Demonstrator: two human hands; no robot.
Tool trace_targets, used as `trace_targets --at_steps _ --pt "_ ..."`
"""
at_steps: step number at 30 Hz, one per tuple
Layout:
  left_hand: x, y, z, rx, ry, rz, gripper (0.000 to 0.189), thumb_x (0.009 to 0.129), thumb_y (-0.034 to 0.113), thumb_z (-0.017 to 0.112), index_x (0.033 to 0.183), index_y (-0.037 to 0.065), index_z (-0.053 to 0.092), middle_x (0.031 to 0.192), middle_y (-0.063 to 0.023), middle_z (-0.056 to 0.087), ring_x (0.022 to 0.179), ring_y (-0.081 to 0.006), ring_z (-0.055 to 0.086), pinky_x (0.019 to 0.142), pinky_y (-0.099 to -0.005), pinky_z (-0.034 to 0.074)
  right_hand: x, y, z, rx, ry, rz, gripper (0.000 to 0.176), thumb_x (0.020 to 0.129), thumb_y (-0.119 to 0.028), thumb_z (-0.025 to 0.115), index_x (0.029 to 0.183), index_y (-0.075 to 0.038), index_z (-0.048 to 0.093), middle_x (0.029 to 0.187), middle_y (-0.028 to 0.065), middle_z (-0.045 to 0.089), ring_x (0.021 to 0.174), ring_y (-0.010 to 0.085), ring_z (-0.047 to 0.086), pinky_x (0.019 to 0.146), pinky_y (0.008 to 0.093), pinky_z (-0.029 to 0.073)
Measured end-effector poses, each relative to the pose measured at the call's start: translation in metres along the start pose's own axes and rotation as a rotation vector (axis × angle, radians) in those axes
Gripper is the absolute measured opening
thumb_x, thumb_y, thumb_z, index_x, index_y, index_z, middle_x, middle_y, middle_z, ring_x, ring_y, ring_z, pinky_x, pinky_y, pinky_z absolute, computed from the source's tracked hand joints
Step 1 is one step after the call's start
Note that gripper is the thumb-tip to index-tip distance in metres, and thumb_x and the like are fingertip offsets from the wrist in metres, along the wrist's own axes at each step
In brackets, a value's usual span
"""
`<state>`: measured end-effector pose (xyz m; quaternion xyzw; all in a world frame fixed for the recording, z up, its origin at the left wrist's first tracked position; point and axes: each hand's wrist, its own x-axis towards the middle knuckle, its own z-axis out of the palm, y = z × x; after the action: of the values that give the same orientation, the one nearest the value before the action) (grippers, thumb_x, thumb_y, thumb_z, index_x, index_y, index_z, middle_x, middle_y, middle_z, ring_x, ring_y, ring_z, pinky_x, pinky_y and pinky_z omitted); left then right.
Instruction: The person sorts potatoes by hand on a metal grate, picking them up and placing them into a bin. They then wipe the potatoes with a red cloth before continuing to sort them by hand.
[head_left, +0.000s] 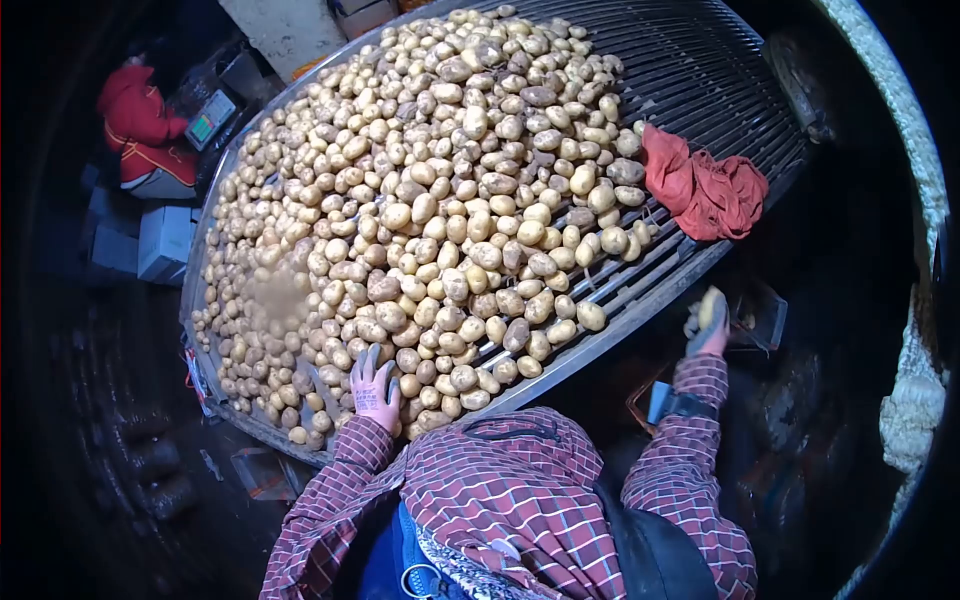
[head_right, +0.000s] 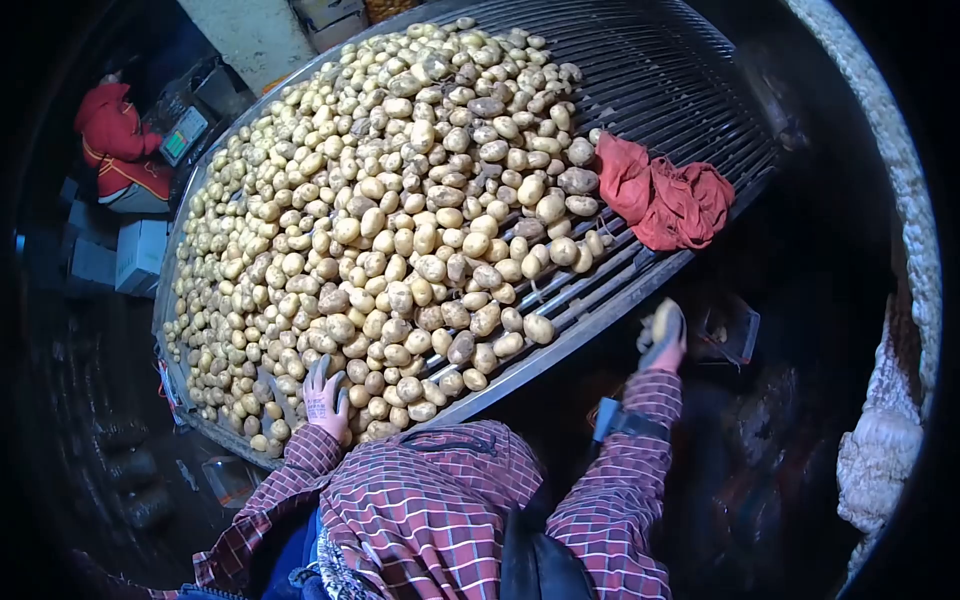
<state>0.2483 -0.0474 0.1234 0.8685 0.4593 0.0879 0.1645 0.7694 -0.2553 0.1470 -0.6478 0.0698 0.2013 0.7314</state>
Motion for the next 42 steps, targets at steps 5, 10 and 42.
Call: trace_targets --at_steps 5,10,42 --pt "0.000 -0.001 0.001 -0.017 0.005 -0.008 0.036 0.076 0.014 0.060 0.111 0.007 0.058 0.140 -0.0146 0.036 0.130 -0.0370 0.030 0.106 -0.0499 0.024 0.008 0.027 -0.115 -1.636 0.261 0.206 0.057 0.083 -0.040 0.062 0.121 0.001 0.053 0.117 0.0230 0.058 0.113 0.0342 0.054 0.098 0.0374 0.040" --pt "0.000 0.003 -0.001 -0.006 -0.012 -0.027 0.037 0.075 0.014 0.061 0.111 0.008 0.058 0.140 -0.0147 0.036 0.130 -0.0371 0.029 0.106 -0.0502 0.023 0.040 -0.010 -0.008 -1.065 0.100 -0.664 0.036 0.086 -0.019 0.060 0.116 0.002 0.056 0.111 0.0175 0.061 0.103 0.0278 0.059 0.092 0.0358 0.044" --pt "0.000 0.001 0.002 -0.037 0.020 -0.036 0.036 0.073 0.012 0.062 0.109 0.009 0.059 0.141 -0.0121 0.036 0.130 -0.0361 0.030 0.106 -0.0487 0.025 0.020 0.042 -0.123 0.472 -0.285 0.312 0.052 0.086 -0.051 0.053 0.122 -0.015 0.055 0.115 0.0070 0.059 0.100 0.0267 0.058 0.072 0.0390 0.052"
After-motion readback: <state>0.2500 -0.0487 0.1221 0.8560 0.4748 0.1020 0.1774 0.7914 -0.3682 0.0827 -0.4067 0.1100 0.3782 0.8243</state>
